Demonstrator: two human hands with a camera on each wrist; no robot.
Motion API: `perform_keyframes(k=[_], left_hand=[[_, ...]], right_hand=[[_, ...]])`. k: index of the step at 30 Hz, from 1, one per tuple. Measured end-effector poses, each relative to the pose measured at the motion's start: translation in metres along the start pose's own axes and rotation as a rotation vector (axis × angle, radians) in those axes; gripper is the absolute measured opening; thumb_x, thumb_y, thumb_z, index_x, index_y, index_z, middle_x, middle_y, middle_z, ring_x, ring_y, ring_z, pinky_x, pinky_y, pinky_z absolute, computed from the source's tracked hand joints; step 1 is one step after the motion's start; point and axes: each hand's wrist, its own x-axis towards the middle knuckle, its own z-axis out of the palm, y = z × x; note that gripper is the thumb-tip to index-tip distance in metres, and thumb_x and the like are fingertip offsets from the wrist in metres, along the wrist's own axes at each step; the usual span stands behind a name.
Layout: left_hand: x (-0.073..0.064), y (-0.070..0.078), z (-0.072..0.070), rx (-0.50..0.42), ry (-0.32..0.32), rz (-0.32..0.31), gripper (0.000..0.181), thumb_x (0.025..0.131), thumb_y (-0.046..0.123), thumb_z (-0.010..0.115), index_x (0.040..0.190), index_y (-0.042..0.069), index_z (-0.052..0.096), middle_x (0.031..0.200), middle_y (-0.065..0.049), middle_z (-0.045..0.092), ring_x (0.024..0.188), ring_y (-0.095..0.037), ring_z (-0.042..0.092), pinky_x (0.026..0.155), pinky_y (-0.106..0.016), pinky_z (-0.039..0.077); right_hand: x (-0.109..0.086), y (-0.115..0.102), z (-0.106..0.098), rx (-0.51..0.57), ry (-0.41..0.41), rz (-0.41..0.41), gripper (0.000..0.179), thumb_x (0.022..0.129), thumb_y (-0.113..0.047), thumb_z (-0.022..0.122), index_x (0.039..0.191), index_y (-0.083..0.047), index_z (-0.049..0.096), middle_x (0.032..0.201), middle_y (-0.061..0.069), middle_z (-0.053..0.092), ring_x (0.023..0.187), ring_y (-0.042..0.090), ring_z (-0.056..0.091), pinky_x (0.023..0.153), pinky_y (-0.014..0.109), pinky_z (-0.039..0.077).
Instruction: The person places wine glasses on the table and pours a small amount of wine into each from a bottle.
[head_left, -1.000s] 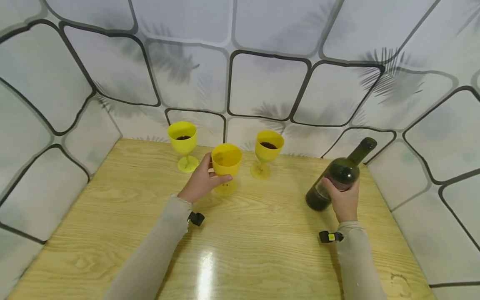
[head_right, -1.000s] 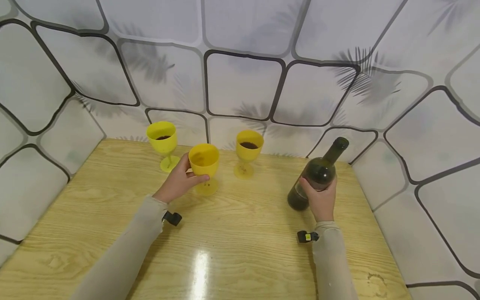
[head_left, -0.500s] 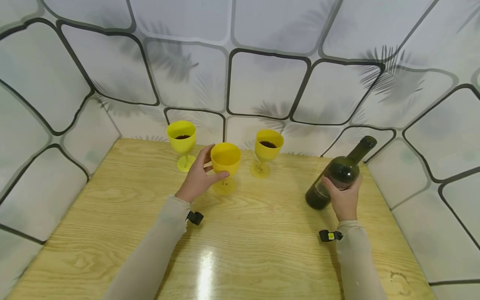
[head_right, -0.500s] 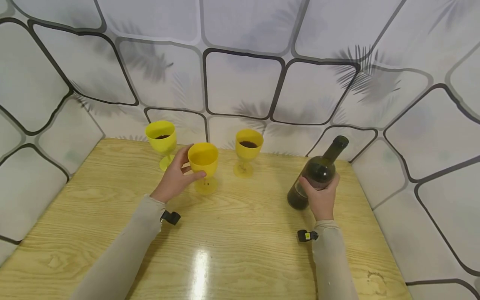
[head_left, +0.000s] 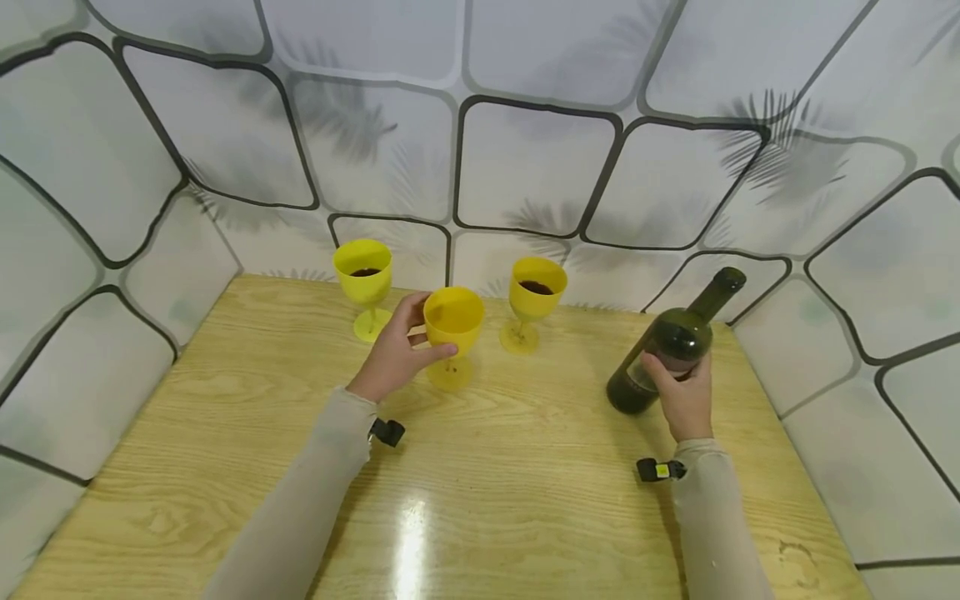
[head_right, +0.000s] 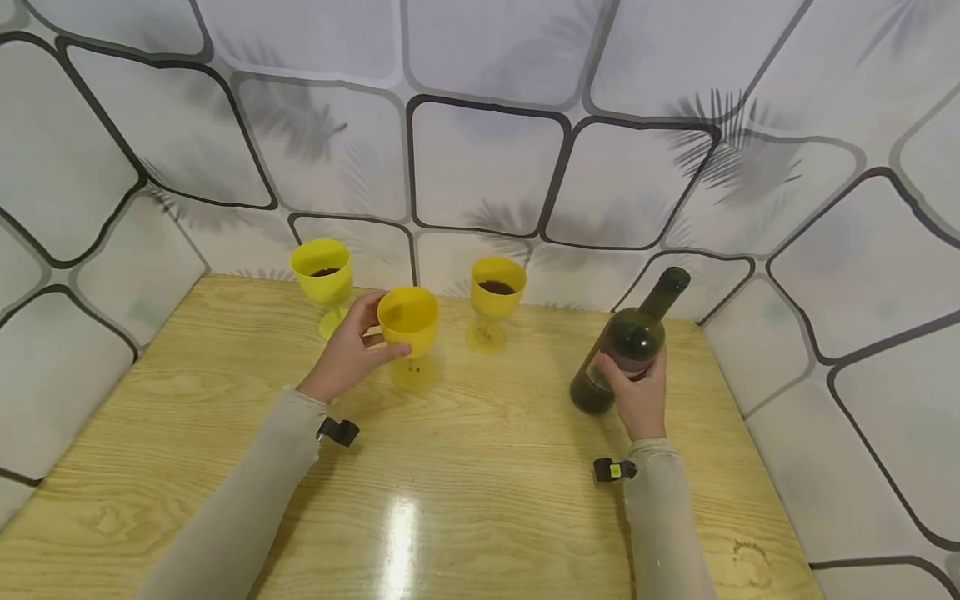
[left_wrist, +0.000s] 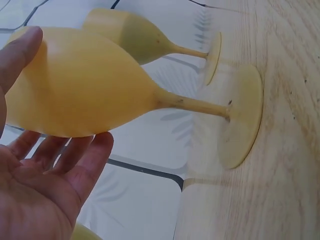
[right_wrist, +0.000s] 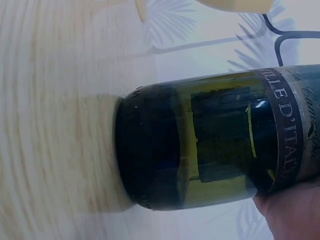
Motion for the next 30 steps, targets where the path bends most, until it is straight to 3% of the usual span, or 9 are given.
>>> perform_keyframes(k=[11,16,24,30], left_hand=[[-0.002,0.003,-0.001,0.022,-0.162,0.001,0.087,0.088,0.031,0.085,0.159,0.031,0.034,0.146,0.0,0.048,0.131,-0.028,0.051,0.113,-0.048,0.044],[-0.001,0.003,0.003,0.023,-0.218,0.023,0.085,0.09,0.026,0.084,0.158,0.026,0.034,0.148,-0.001,0.048,0.132,-0.025,0.05,0.114,-0.046,0.045],[-0.003,0.005,0.016,0.023,-0.272,0.054,0.082,0.091,0.027,0.083,0.157,0.026,0.035,0.148,0.001,0.048,0.131,-0.022,0.051,0.112,-0.043,0.046],[-0.006,0.006,0.022,0.039,-0.252,0.058,0.089,0.087,0.025,0.086,0.159,0.027,0.033,0.151,0.001,0.046,0.132,-0.025,0.051,0.113,-0.048,0.045]], right_hand=[[-0.006,-0.001,0.005,-0.029,-0.082,0.04,0.063,0.093,-0.004,0.075,0.143,-0.022,0.041,0.123,-0.009,0.057,0.113,0.008,0.055,0.095,0.018,0.043],[-0.012,-0.002,0.013,-0.009,-0.151,0.017,0.062,0.094,0.0,0.072,0.142,-0.022,0.041,0.122,-0.009,0.059,0.111,0.008,0.057,0.093,0.017,0.045],[-0.021,-0.004,0.024,0.04,-0.166,-0.001,0.058,0.091,0.004,0.072,0.135,-0.022,0.044,0.114,-0.011,0.062,0.102,0.006,0.061,0.089,0.017,0.049],[-0.024,-0.001,0.03,0.028,-0.181,-0.019,0.066,0.087,0.008,0.073,0.141,-0.015,0.043,0.119,-0.012,0.059,0.109,0.007,0.057,0.094,0.017,0.045]])
